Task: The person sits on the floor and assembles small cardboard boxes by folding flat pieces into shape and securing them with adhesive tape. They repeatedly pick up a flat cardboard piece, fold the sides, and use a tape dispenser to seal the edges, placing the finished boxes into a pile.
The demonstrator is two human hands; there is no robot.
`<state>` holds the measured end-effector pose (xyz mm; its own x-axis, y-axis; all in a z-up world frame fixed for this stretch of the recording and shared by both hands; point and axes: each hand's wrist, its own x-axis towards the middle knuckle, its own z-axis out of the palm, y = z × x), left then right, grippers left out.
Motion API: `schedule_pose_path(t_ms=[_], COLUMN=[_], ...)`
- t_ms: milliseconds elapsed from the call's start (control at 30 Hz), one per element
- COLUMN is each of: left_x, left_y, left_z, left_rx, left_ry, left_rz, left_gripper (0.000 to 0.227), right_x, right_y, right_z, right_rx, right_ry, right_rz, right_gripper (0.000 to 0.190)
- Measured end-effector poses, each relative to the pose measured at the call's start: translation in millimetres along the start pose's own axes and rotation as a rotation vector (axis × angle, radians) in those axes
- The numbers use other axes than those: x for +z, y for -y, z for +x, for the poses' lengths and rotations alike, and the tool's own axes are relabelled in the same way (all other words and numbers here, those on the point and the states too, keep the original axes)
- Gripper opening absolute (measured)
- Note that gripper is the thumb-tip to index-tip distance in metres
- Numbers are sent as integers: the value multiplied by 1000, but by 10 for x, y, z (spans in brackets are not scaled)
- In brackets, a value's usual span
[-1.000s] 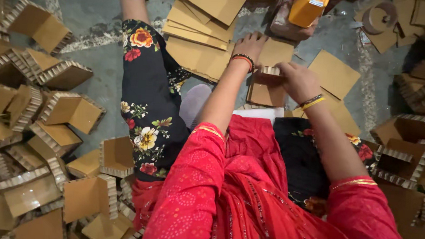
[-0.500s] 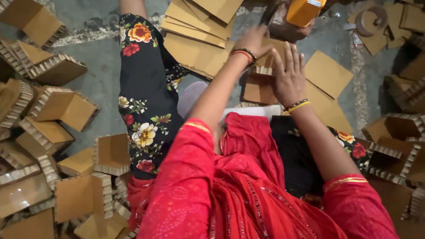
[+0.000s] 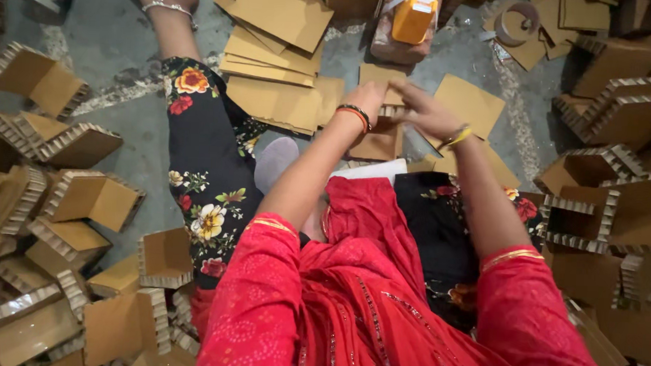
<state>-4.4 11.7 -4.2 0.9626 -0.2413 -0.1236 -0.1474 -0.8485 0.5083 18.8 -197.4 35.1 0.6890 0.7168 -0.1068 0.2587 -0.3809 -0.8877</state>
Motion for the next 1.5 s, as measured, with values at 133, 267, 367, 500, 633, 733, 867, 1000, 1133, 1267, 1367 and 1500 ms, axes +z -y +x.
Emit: schedule_pose_path(t_ms=[133, 267, 367, 500, 633, 733, 867, 1000, 1133, 1267, 1367, 1500], left_x=[6, -180, -352, -418, -373, -321, -135, 97, 182, -52, -296, -471], left_y=[-1, -118, -217, -241, -196, -144, -28, 123, 180, 156, 75, 108], left_z=[-30, -72, -164, -200, -144, -103, 48, 300, 478, 513, 426, 292], left_rx=[-23, -67, -113, -109, -98, -89, -93, -78, -27, 18, 60, 150], left_ry=[18, 139, 194, 208, 243, 266, 329, 364, 487, 621, 729, 843], left_rz=[38, 36, -11, 17, 48, 78, 73, -92, -122, -53, 14, -32], left_gripper=[30, 38, 38, 40, 41, 45, 46, 45, 54, 64, 72, 83], right_x=[-568, -790, -1041, -1011, -751, -446, 45, 367, 584, 628, 697, 783], right_y=[-753, -1059, -761, -211, 186, 195, 73, 160, 34, -203, -206, -97], right_z=[-344, -550, -604, -683, -729, -665, -507, -467, -403, -147, -140, -125], right_rx=[172, 342, 502, 329, 376, 396, 537, 376, 299, 277, 263, 199], right_ry=[-430, -526, -381, -536, -385, -186, -28, -173, -460, -536, -580, -593], right_rz=[-662, -830, -578, 116, 320, 180, -91, -114, -209, -421, -490, -543], right_gripper=[80, 120, 72, 41, 35, 38, 48, 58, 85, 96, 96, 92])
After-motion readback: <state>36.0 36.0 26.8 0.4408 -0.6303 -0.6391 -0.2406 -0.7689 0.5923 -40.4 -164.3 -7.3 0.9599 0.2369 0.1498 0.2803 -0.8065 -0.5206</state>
